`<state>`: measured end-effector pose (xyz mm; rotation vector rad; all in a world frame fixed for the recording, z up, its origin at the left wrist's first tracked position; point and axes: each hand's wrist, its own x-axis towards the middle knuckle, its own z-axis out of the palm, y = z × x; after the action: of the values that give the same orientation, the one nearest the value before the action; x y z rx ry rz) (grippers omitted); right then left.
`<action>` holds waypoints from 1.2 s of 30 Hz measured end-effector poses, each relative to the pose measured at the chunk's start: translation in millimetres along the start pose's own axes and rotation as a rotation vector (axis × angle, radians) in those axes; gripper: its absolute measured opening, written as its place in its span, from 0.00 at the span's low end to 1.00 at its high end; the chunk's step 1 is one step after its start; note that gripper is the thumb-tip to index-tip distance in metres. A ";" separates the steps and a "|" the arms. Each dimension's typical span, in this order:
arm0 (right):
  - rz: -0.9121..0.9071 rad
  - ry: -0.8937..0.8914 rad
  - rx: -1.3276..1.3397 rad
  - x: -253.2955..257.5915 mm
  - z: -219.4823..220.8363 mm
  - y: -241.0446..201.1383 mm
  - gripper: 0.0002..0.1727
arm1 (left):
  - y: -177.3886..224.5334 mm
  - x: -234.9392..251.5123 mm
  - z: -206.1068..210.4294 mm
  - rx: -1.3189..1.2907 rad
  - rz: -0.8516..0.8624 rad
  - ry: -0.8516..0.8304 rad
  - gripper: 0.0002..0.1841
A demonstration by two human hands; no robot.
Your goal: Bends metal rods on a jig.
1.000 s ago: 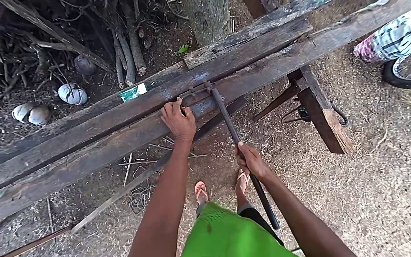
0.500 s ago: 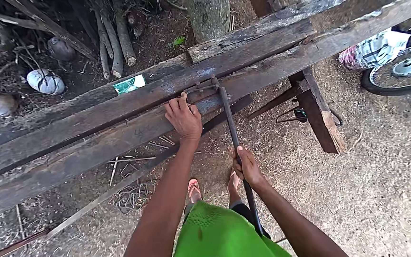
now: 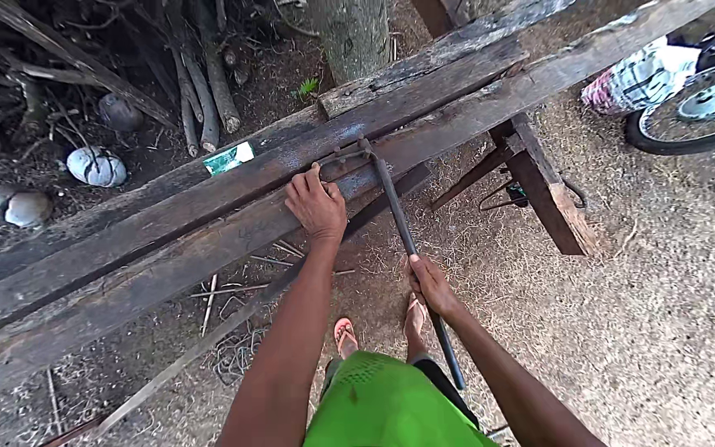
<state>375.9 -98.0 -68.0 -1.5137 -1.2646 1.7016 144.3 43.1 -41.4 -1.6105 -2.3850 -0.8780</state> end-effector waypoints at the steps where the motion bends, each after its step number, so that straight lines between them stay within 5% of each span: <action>1: 0.009 0.026 -0.106 -7.4 -5.2 8.2 0.25 | -0.1 0.7 -0.8 0.000 -0.002 -0.026 0.21; 5: 0.037 0.223 -0.363 -48.6 -11.7 15.5 0.28 | 3.4 14.8 -24.2 -0.269 -0.131 -0.255 0.22; 10: 0.051 0.247 -0.549 -86.6 -27.0 -14.9 0.30 | 9.7 34.0 -78.2 -0.747 -0.189 -0.458 0.24; 13: 0.061 0.276 -0.630 -91.5 -38.5 -30.2 0.33 | 10.9 43.6 -97.2 -0.661 -0.101 -0.492 0.27; 18: 0.005 0.292 -0.633 -95.2 -37.5 -42.9 0.32 | -9.3 44.9 -64.5 -0.510 0.090 -0.652 0.24; 26: -0.179 0.253 -0.758 -117.0 -47.9 -78.5 0.32 | -30.5 59.1 -74.5 -0.592 0.081 -0.622 0.21; 32: -0.397 0.079 -0.882 -87.6 -133.6 -130.9 0.35 | -35.5 77.2 -108.3 -0.532 0.166 -0.465 0.18; 36: -0.566 0.115 -1.160 -31.9 -208.3 -170.2 0.39 | -17.0 42.3 -122.4 -0.394 0.084 -0.434 0.17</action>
<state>549.6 7.2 111.3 -1.4786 -2.5045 0.4414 86.3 7.7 70.2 -2.2343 -2.4977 -1.1372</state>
